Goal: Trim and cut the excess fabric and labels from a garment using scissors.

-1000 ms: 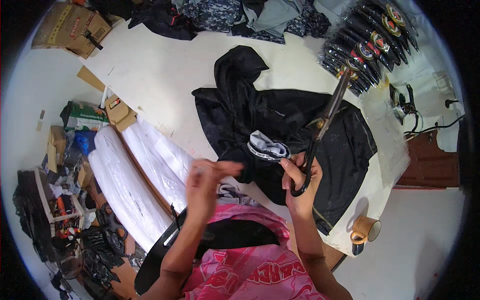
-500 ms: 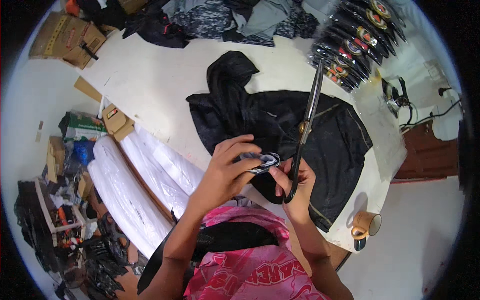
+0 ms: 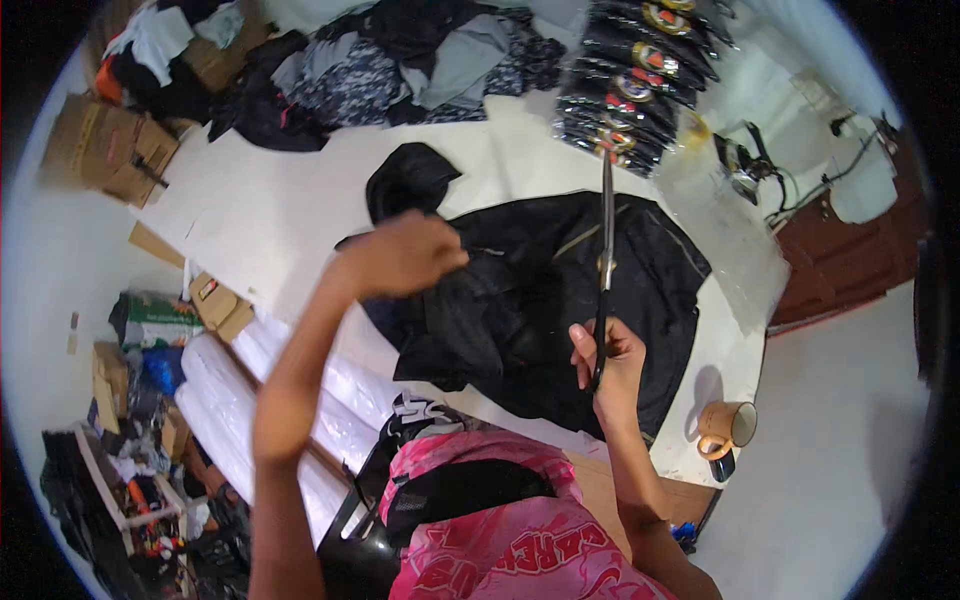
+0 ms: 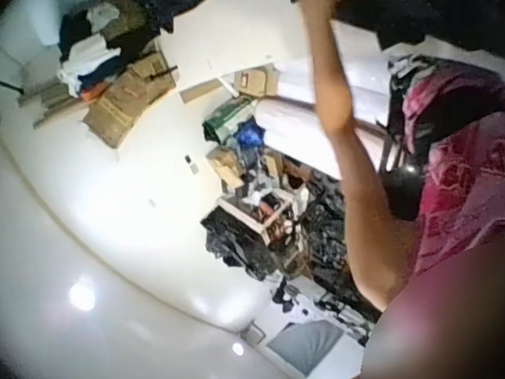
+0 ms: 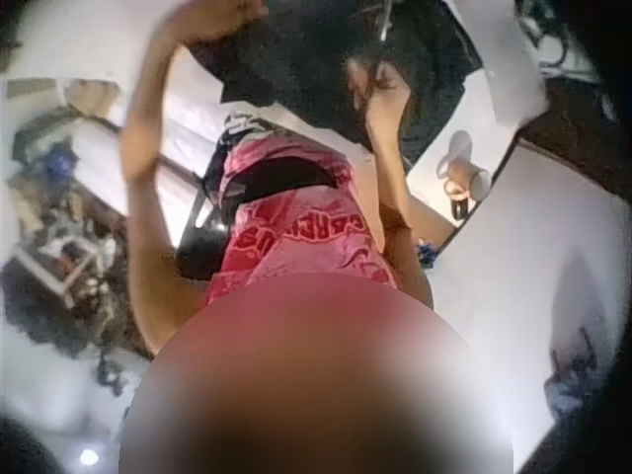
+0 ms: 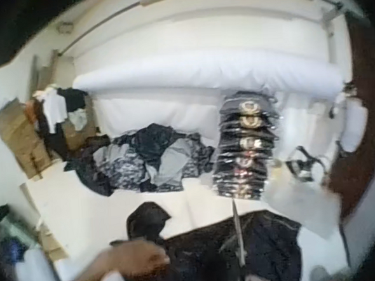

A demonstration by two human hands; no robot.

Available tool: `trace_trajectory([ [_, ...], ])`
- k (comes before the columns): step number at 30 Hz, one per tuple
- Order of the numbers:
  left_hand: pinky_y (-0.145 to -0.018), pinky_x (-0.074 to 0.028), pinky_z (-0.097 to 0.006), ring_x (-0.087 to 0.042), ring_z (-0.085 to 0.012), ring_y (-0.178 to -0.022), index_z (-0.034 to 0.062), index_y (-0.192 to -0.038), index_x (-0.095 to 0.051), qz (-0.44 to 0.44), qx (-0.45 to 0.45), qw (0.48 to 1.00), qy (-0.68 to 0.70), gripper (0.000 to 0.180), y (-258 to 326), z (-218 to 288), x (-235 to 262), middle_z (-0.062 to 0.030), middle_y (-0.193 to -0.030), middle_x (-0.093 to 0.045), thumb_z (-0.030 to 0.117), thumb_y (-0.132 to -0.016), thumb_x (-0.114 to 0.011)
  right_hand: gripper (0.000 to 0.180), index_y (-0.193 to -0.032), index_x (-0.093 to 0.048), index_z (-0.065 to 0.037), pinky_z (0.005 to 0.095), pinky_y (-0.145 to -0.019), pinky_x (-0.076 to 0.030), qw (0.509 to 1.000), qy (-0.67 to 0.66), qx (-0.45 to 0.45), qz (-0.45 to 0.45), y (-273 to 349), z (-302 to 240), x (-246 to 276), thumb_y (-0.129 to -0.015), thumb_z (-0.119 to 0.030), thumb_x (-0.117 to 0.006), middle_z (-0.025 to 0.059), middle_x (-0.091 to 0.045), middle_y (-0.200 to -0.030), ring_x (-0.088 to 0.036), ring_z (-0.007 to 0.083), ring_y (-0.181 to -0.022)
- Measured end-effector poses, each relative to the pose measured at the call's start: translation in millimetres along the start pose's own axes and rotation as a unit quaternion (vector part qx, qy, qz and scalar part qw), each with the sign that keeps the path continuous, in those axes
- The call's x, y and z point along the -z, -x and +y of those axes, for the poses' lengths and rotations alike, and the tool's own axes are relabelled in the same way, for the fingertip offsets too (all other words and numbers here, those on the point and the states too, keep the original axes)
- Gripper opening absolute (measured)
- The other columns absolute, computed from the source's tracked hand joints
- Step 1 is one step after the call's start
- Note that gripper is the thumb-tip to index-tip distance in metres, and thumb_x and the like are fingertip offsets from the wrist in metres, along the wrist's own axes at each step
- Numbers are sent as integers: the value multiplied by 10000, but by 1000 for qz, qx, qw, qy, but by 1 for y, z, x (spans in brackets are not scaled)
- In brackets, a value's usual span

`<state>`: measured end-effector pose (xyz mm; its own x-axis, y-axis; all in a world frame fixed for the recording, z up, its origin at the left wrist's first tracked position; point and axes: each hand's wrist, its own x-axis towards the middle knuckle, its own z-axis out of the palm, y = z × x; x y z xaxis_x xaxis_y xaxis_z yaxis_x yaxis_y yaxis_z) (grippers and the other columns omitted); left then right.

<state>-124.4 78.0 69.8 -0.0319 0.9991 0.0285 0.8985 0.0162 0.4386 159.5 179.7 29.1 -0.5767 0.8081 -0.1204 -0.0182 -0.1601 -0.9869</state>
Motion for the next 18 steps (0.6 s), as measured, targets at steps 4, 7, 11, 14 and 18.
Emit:
trace_trajectory([
  [4,-598,-522,-444,-660,-338,-641,37,-762,-702,-115,-141,881,-436,178,-147,-63,94,-168,-672,-657,172,-650,-732,275,-696,-559,-43,212,-355,-317,995,76,-27,58,5,15,41,-840,-197,-736,18,-535,-548,-441,60,-398],
  [7,-764,-515,-420,-652,-368,-841,-4,-1010,-624,515,-19,856,-37,273,-196,-70,127,-201,-916,-669,142,-782,-651,267,-700,-555,-29,230,-350,-321,969,179,-56,159,6,22,78,-835,-174,-735,29,-543,-562,-452,76,-409],
  [11,-964,-436,-397,-555,-337,-1132,39,-1170,-561,449,-140,882,25,334,-186,-29,58,-159,-1188,-592,186,-872,-602,275,-683,-575,-7,252,-348,-337,941,213,-48,260,22,35,133,-817,-178,-743,37,-561,-561,-472,89,-403],
  [14,-1052,-367,-420,-479,-339,-1244,72,-1134,-614,211,-101,969,-83,352,-129,-12,-27,-192,-1304,-521,192,-812,-688,294,-739,-593,53,317,-405,-420,888,331,-48,315,25,58,175,-804,-190,-745,95,-570,-555,-556,157,-437],
  [18,-1067,-303,-511,-404,-377,-1297,114,-1171,-628,120,-30,992,-36,458,-74,-26,-87,-197,-1342,-487,377,-804,-706,170,-743,-567,44,330,-400,-427,801,490,93,330,24,84,213,-815,-81,-657,97,-563,-539,-568,165,-412],
])
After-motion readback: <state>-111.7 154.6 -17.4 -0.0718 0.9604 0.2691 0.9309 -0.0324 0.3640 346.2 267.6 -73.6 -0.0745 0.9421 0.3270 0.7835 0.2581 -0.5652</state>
